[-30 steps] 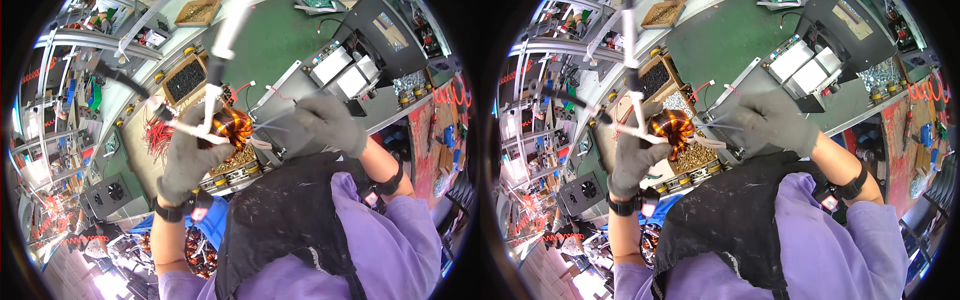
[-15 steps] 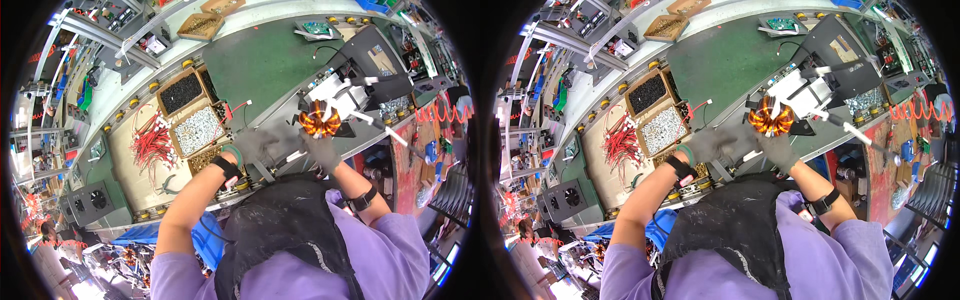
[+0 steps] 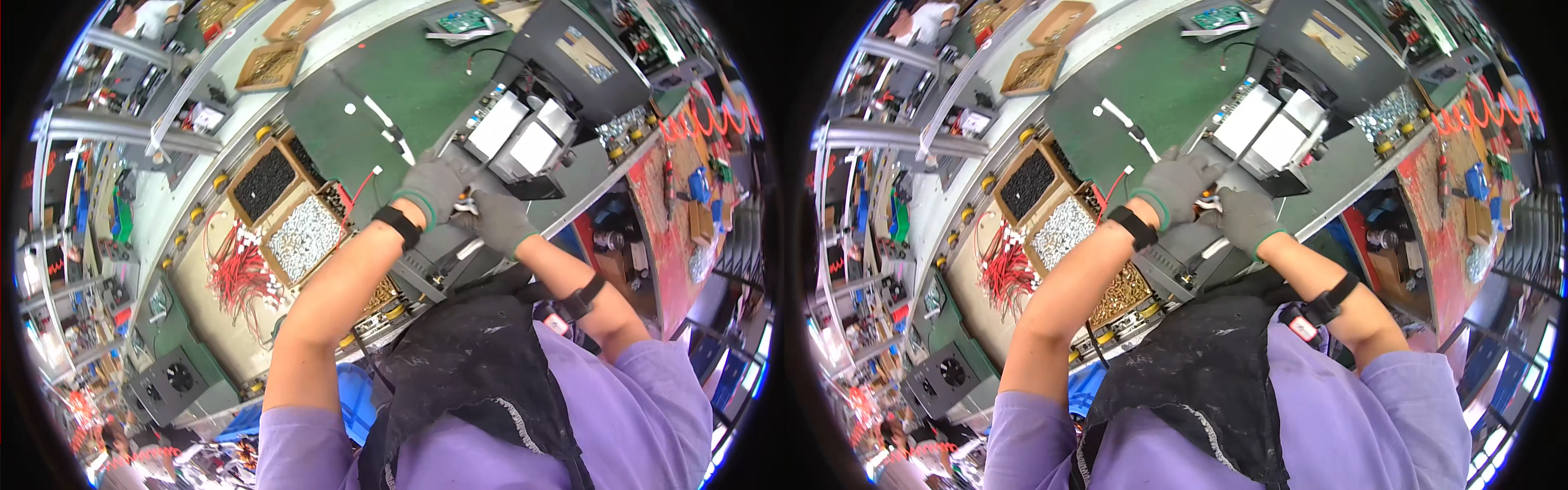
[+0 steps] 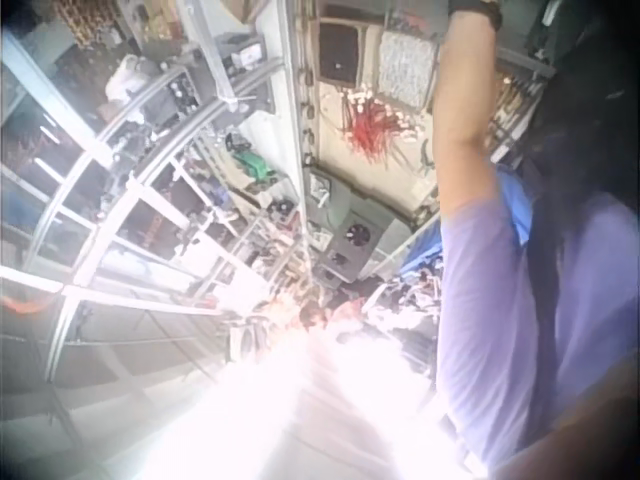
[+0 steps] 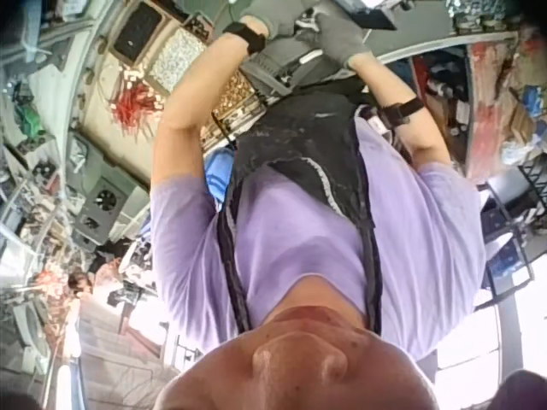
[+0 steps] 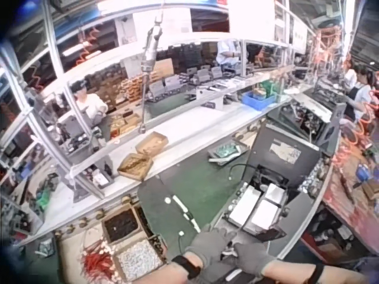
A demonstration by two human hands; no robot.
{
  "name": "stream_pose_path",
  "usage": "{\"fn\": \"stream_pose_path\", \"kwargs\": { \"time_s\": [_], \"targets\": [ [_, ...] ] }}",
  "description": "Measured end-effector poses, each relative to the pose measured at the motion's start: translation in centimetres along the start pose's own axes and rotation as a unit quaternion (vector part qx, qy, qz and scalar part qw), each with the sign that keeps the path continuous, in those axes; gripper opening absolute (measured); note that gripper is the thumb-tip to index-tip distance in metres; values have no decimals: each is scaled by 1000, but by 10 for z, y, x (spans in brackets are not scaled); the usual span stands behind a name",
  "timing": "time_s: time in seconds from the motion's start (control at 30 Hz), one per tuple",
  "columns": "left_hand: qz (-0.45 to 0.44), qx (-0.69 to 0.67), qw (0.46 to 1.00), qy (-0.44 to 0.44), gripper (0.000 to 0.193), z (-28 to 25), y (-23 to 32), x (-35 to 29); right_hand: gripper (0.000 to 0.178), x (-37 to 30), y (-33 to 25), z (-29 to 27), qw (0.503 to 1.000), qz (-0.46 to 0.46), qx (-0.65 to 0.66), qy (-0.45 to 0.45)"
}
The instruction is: Assembling components and housing of an electronic device on a production line using a pneumatic screwdriver.
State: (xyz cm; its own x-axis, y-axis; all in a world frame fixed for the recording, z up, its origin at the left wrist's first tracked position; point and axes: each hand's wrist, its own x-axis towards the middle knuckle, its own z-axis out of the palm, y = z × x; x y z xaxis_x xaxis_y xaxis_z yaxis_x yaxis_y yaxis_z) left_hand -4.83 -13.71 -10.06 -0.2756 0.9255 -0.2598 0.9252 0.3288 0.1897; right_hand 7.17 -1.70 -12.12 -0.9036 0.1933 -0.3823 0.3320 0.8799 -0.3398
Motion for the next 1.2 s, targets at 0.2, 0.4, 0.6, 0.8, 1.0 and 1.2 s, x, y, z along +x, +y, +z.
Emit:
{"fn": "stream_pose_path", "kwargs": {
  "time_s": [0.2,0.4,0.6,0.8,1.0,1.2],
  "targets": [
    [39,64,996,54,34,12,1,16,39,-50,77,-44,594,51,729,-337],
    [97,89,991,40,17,23,28,31,37,-66,87,1,757,69,557,-334],
    [99,95,990,38,17,22,33,35,31,-64,59,6,695,117,652,-280],
    [100,110,989,20,19,33,34,33,17,-45,-2,16,596,273,734,-176],
    [77,91,993,14,24,25,32,32,36,-48,41,1,787,125,560,-227],
    [41,61,997,10,20,15,39,24,55,-4,221,-60,952,121,261,107]
  ]
}}
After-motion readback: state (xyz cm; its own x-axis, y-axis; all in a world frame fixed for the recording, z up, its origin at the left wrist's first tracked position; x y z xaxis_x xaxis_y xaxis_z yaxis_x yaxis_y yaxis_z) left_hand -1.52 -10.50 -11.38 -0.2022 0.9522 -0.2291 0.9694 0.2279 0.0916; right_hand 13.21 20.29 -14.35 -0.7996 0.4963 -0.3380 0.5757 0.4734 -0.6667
